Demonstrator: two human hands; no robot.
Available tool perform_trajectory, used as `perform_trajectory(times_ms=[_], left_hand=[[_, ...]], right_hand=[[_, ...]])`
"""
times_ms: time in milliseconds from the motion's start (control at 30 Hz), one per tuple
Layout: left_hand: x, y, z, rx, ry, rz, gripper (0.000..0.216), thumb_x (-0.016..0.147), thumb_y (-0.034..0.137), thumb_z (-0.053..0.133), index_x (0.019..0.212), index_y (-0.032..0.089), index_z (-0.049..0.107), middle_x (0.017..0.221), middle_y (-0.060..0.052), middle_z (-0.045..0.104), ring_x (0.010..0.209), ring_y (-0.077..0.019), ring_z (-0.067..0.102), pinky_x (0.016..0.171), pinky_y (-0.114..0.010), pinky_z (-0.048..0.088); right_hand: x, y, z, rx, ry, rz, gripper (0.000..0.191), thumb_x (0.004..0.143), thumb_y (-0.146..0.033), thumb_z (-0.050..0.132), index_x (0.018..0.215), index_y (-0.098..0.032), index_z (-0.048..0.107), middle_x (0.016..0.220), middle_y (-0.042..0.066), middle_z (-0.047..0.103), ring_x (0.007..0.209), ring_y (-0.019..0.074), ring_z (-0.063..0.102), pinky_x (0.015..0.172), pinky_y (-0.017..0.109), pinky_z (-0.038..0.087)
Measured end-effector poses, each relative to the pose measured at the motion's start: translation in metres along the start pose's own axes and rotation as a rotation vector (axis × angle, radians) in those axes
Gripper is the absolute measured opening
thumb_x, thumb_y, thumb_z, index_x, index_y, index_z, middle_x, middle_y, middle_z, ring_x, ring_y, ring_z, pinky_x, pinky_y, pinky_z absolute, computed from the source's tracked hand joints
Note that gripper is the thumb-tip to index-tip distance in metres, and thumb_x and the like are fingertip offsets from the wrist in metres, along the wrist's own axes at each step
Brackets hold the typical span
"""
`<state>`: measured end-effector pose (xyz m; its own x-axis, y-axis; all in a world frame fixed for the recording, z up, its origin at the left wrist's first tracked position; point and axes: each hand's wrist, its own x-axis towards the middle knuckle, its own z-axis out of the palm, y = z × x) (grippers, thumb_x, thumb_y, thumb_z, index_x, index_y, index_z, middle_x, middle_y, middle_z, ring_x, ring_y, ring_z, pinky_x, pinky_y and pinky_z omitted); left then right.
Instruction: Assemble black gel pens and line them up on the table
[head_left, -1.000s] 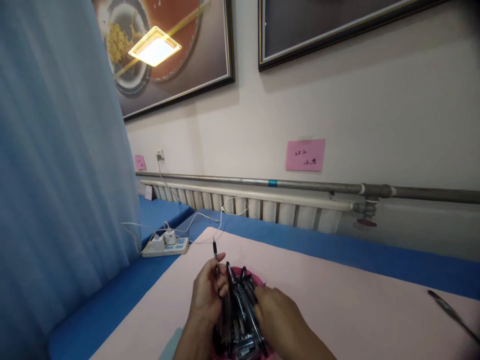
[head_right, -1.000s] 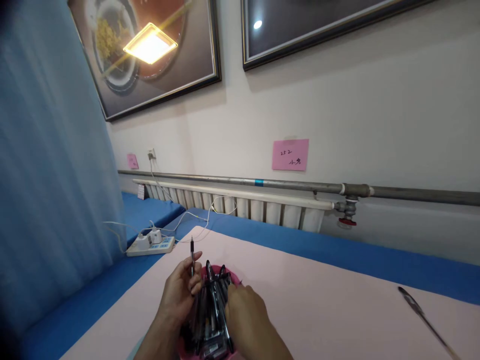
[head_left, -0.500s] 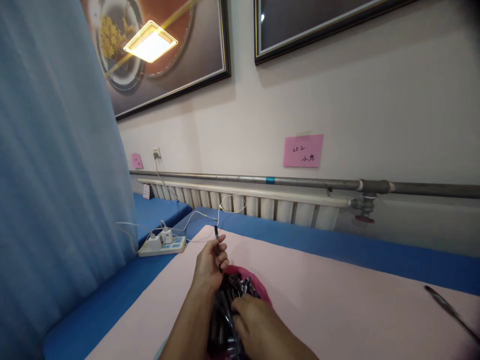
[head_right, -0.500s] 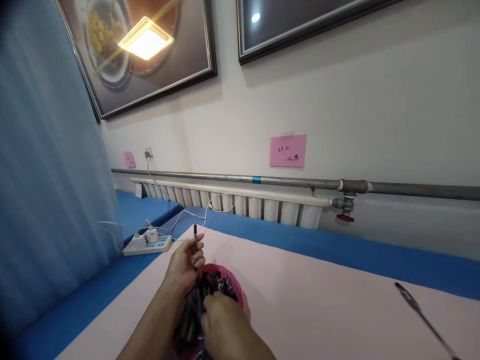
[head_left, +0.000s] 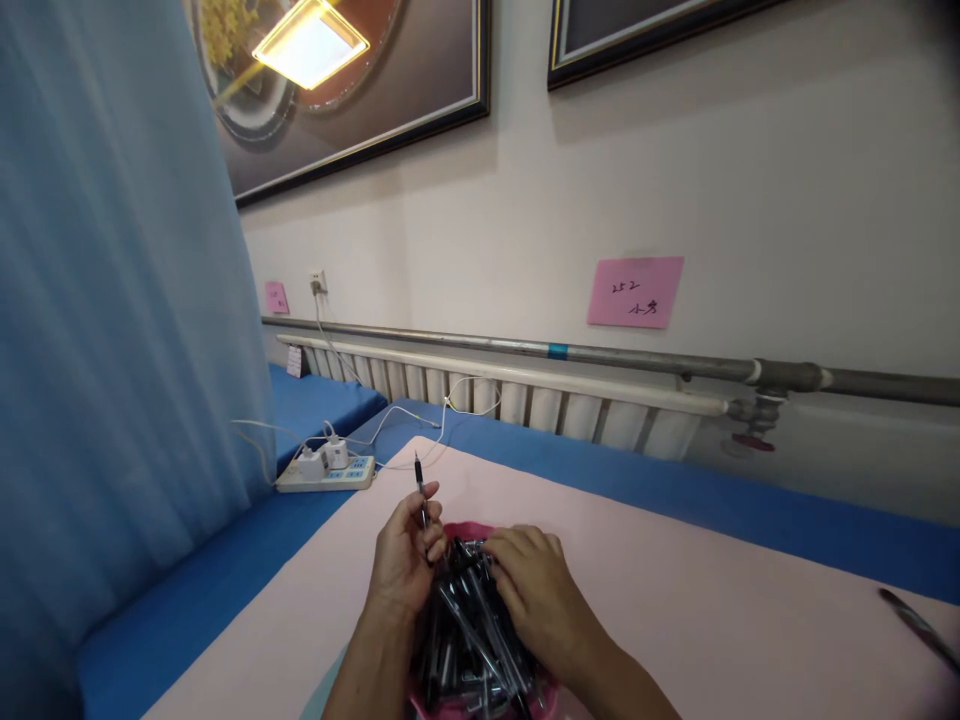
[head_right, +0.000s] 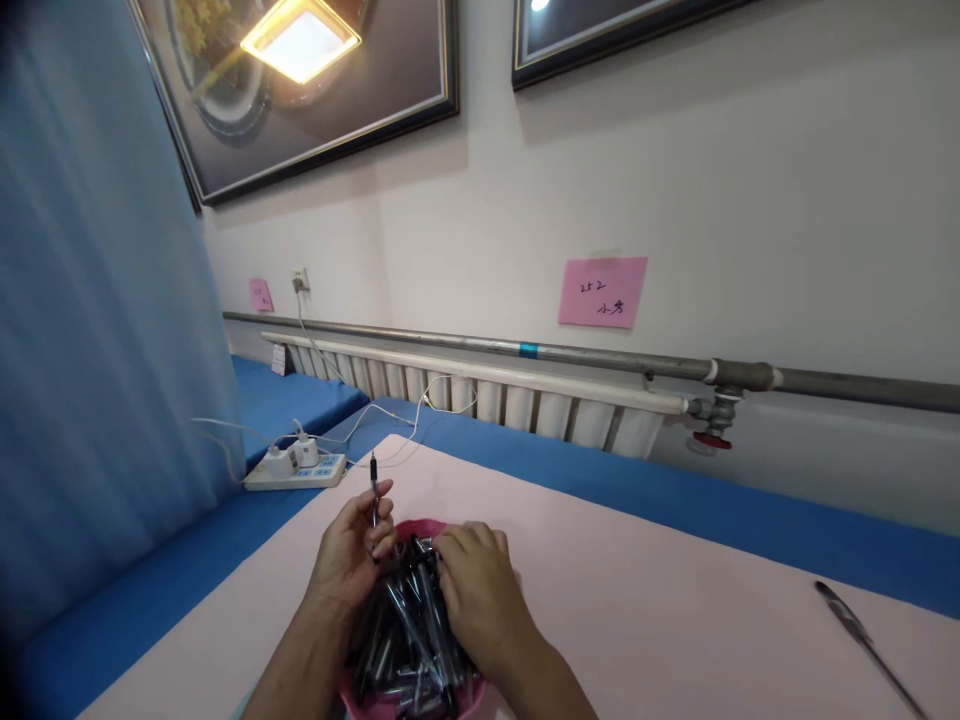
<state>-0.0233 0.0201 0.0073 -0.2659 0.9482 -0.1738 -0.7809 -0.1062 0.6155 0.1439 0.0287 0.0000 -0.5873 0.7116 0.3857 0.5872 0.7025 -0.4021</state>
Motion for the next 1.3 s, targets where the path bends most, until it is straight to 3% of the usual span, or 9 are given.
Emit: perform_trajectory(times_ms=[100, 233, 467, 800, 967, 1300], left_hand=[[-0.003, 0.0, 0.0, 0.036, 0.02, -0.004, 0.022, 0.071, 0.023, 0.06, 0.09, 0.012, 0.058, 0.058, 0.005, 0.049, 0.035, -0.001, 0.027, 0.032, -0.015, 0.021], [-0.002, -0.004, -0.002, 0.114, 0.076, -0.007, 0.024, 0.068, 0.021, 0.061, 0.089, 0.011, 0.059, 0.055, 0.004, 0.051, 0.034, -0.0013, 0.029, 0.033, -0.015, 0.018], [0.001, -0.01, -0.004, 0.192, 0.107, 0.001, 0.026, 0.064, 0.023, 0.063, 0.088, 0.011, 0.059, 0.054, 0.004, 0.052, 0.035, -0.0023, 0.033, 0.034, -0.016, 0.018], [0.002, -0.016, -0.001, 0.236, 0.11, -0.007, 0.028, 0.065, 0.024, 0.06, 0.089, 0.011, 0.059, 0.053, 0.004, 0.052, 0.036, -0.003, 0.034, 0.034, -0.016, 0.018], [-0.001, -0.018, 0.0, 0.249, 0.093, 0.002, 0.028, 0.065, 0.025, 0.061, 0.09, 0.011, 0.059, 0.053, 0.004, 0.052, 0.036, -0.0032, 0.034, 0.034, -0.016, 0.02], [-0.002, -0.025, 0.005, 0.258, 0.058, 0.051, 0.028, 0.067, 0.026, 0.06, 0.091, 0.011, 0.058, 0.054, 0.004, 0.054, 0.037, -0.0035, 0.035, 0.034, -0.016, 0.022]], right_hand=[[0.005, -0.009, 0.006, -0.009, -0.049, -0.042, 0.034, 0.084, -0.012, 0.044, 0.112, -0.026, 0.057, 0.114, 0.003, 0.063, 0.104, 0.022, 0.051, 0.088, 0.037, 0.035], [0.006, -0.017, 0.014, -0.018, -0.109, -0.013, 0.029, 0.091, -0.02, 0.039, 0.113, -0.023, 0.056, 0.112, 0.007, 0.063, 0.101, 0.024, 0.052, 0.087, 0.04, 0.034], [0.004, -0.017, 0.026, -0.007, -0.079, 0.081, 0.027, 0.093, -0.019, 0.034, 0.082, -0.022, 0.059, 0.087, 0.003, 0.065, 0.085, 0.0209, 0.052, 0.081, 0.038, 0.031], [0.003, -0.015, 0.031, 0.003, -0.101, 0.135, 0.021, 0.077, -0.007, 0.043, 0.08, -0.022, 0.057, 0.083, 0.002, 0.064, 0.086, 0.0215, 0.05, 0.081, 0.037, 0.027], [0.003, -0.019, 0.029, 0.009, -0.122, 0.102, 0.026, 0.078, -0.009, 0.042, 0.092, -0.024, 0.059, 0.093, 0.003, 0.065, 0.089, 0.0228, 0.05, 0.083, 0.038, 0.026], [0.003, -0.023, 0.029, 0.011, -0.104, 0.148, 0.026, 0.074, -0.007, 0.044, 0.088, -0.022, 0.06, 0.091, 0.006, 0.066, 0.086, 0.0242, 0.052, 0.083, 0.04, 0.027]])
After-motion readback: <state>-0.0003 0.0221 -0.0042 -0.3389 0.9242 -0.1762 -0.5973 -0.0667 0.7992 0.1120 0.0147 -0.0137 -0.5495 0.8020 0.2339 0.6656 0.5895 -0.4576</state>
